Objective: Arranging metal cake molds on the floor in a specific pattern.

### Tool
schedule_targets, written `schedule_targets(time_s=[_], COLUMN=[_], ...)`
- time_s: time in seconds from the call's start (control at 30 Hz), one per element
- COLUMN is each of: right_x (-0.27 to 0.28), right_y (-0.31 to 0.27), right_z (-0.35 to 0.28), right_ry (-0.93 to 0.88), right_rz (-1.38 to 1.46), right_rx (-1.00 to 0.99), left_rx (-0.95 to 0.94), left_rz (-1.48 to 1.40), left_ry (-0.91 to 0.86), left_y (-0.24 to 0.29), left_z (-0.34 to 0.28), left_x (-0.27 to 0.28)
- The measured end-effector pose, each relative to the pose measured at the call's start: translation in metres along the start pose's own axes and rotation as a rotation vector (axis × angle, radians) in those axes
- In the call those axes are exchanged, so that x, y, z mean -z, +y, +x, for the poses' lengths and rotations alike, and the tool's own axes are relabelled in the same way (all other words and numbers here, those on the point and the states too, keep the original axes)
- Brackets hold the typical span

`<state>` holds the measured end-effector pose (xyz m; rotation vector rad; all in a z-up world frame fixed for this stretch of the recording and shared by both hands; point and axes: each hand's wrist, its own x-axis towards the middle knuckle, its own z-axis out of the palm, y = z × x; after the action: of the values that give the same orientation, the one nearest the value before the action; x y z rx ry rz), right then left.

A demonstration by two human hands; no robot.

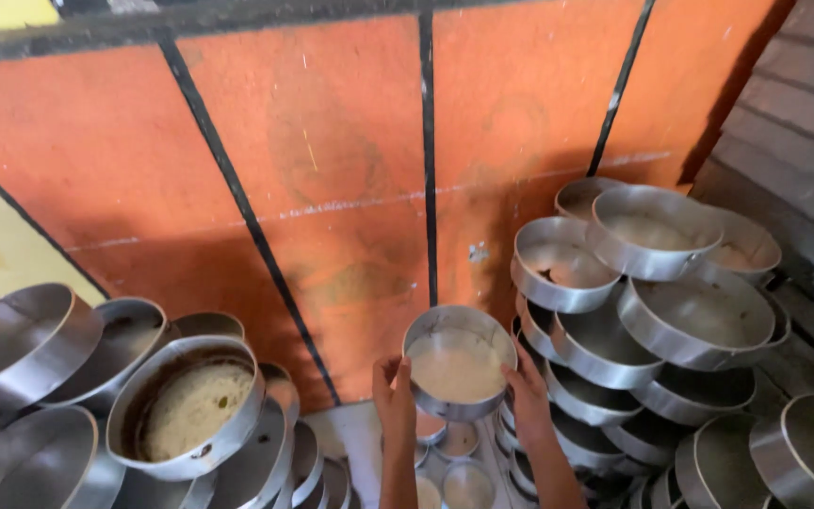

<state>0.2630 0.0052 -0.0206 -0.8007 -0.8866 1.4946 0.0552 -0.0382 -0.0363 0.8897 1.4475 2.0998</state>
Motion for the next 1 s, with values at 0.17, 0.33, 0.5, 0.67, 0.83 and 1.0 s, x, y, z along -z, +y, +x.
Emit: schedule_targets(time_s=[0.17,0.33,0.5,0.67,0.83,1.0], right_x=[0.02,0.03,0.03,0.042,0.04,0.049], right_y=[0.023,0.035,0.034,0.051,0.05,0.066], right_z=[0.005,0.004,-0.005,-0.007,-0.016,-0.015], right_ry=[-0.067,-0.034,-0.017,-0.045,-0.047,-0.071], right_rz=[0.018,-0.046,-0.076,-0.087,-0.085,-0.106], right_rx=[0.063,0.003,-0.05,-0.054,-0.102,-0.083], left_rx=[0.097,0.16,0.176,0.172,0.202,0.214], left_rz=[-0.038,-0.075,0.021,0.11,0.106,0.173], left_ry=[0.0,0.006,0.005,0.022,0.041,0.03], left_y=[-0.003,-0.018,-0.028,-0.031,-0.045,-0.028], left_z=[-0.014,-0.023,-0.033,-0.043,-0.053,-0.057], left_x=[0.008,0.016,0.024,0.027,0.036,0.039])
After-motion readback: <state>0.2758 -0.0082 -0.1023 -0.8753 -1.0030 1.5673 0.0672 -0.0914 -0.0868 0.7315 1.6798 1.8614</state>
